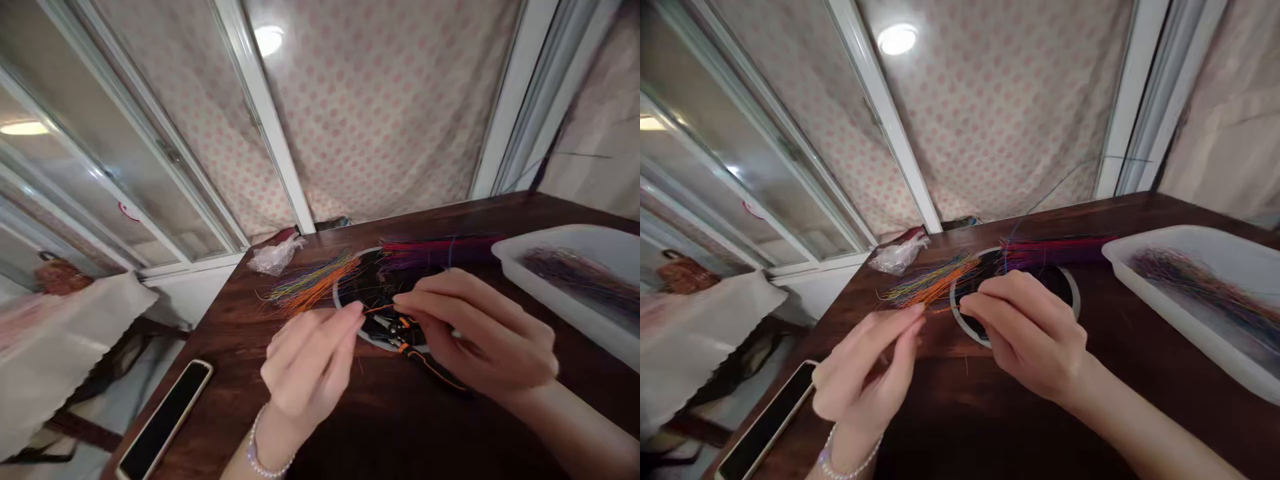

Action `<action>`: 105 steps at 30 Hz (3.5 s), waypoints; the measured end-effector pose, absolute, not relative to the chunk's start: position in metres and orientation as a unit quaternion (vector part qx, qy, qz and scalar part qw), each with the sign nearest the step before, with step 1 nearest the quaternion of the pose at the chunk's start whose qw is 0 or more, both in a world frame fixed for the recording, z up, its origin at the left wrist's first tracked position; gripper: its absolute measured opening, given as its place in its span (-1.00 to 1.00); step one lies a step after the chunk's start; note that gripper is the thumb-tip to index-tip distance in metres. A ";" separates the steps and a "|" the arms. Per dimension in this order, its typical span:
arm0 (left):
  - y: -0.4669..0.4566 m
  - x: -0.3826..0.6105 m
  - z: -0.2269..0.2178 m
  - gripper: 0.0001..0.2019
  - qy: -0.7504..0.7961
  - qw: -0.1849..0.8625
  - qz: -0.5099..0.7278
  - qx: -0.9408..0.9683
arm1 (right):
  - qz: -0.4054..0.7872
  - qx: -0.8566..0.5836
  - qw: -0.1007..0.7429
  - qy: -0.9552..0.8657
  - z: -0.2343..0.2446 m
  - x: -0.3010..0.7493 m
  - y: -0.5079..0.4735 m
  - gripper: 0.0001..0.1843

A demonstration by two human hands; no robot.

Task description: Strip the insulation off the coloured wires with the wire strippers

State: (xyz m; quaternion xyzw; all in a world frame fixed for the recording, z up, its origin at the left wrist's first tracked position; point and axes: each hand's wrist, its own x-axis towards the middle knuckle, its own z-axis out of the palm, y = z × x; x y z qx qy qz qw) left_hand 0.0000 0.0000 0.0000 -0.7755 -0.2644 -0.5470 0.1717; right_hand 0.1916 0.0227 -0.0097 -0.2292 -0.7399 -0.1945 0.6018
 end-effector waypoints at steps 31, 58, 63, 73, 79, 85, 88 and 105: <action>-0.002 0.004 0.014 -0.79 -0.331 -0.448 -0.492 -0.669 | -0.168 -0.215 0.613 -0.742 -0.007 0.195 0.023 -0.73; -0.002 0.006 0.004 -0.83 -0.293 0.023 -0.555 -0.778 | -0.137 -0.230 0.613 -0.743 -0.007 0.192 0.022 -0.72; 0.002 -0.003 0.017 -0.82 -0.317 -0.518 -0.456 -0.650 | -0.151 -0.211 0.601 -0.756 -0.007 0.194 0.022 -0.78; -0.003 -0.001 0.012 -0.77 -0.365 -0.062 -0.465 -0.804 | -0.130 -0.204 0.596 -0.766 -0.017 0.190 0.029 -0.79; 0.001 0.007 0.006 -0.83 -0.302 0.062 -0.485 -0.818 | -0.100 -0.199 0.606 -0.764 -0.019 0.188 0.027 -0.79; 0.002 0.001 0.004 -0.81 -0.296 0.144 -0.490 -0.807 | 0.022 -0.223 0.598 -0.770 -0.003 0.191 0.024 -0.86; 0.004 -0.003 0.004 -0.82 -0.281 0.194 -0.478 -0.810 | 0.148 -0.251 0.579 -0.761 0.003 0.194 0.024 -0.89; 0.003 0.014 0.005 -0.82 -0.339 -0.437 -0.562 -0.615 | 0.110 -0.180 0.581 -0.786 0.004 0.196 0.021 -0.81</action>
